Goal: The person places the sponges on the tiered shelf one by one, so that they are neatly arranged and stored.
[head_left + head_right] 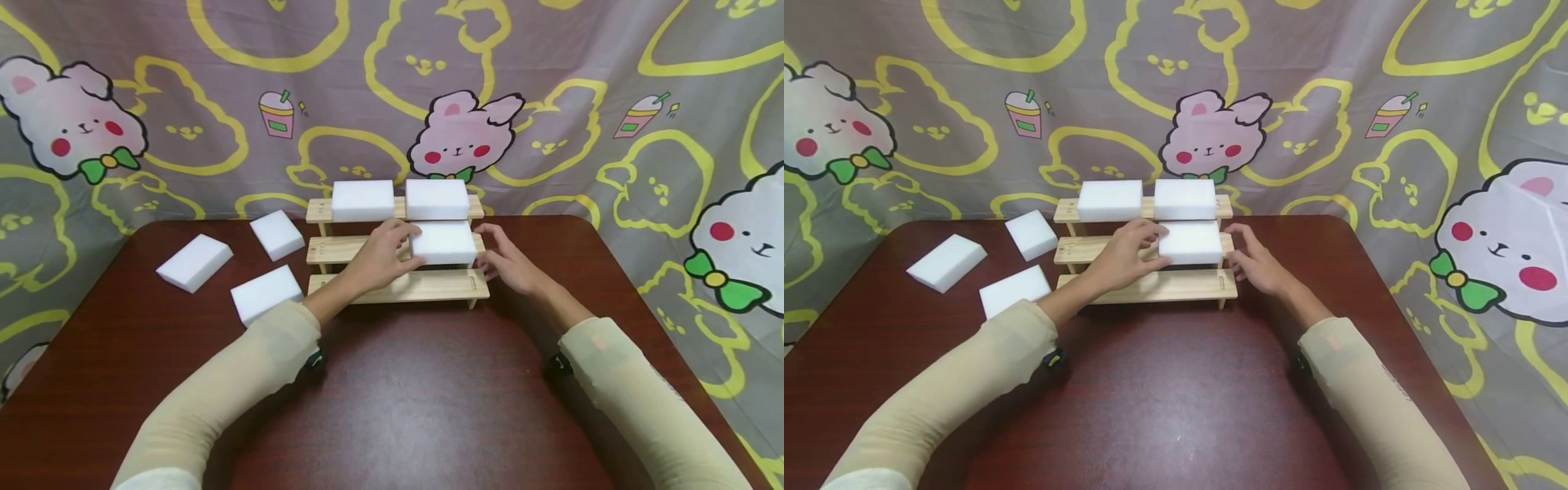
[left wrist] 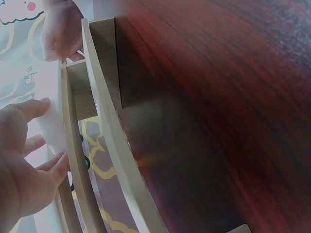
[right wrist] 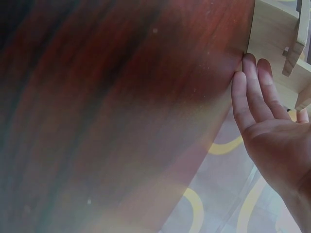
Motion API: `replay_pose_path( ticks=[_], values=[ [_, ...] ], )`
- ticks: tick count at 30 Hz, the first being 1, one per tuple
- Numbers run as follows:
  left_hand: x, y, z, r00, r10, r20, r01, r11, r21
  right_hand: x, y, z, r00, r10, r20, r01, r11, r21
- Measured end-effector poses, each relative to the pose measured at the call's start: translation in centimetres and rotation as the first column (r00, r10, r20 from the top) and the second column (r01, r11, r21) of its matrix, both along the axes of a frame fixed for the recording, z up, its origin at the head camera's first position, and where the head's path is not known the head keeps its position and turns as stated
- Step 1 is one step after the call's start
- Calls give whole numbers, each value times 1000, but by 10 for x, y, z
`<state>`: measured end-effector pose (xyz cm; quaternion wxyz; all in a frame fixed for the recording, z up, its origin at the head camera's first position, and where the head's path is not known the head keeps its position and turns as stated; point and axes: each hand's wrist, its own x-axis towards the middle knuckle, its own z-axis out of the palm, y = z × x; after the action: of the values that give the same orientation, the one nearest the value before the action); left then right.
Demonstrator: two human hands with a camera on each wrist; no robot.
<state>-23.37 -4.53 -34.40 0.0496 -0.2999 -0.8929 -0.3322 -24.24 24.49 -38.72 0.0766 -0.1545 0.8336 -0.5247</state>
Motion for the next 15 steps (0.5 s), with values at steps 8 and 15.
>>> replay_pose_path(
  ticks=[8, 15],
  values=[
    [-1, 0, -1, 1000, 6, -12, -6, 1000, 4, 1, -1, 2, 1000, 13, 9, -13, 1000, -3],
    [-2, 0, -1, 1000, 3, -2, -3, 1000, 5, 0, 0, 2, 1000, 11, 4, -11, 1000, -1]
  ],
)
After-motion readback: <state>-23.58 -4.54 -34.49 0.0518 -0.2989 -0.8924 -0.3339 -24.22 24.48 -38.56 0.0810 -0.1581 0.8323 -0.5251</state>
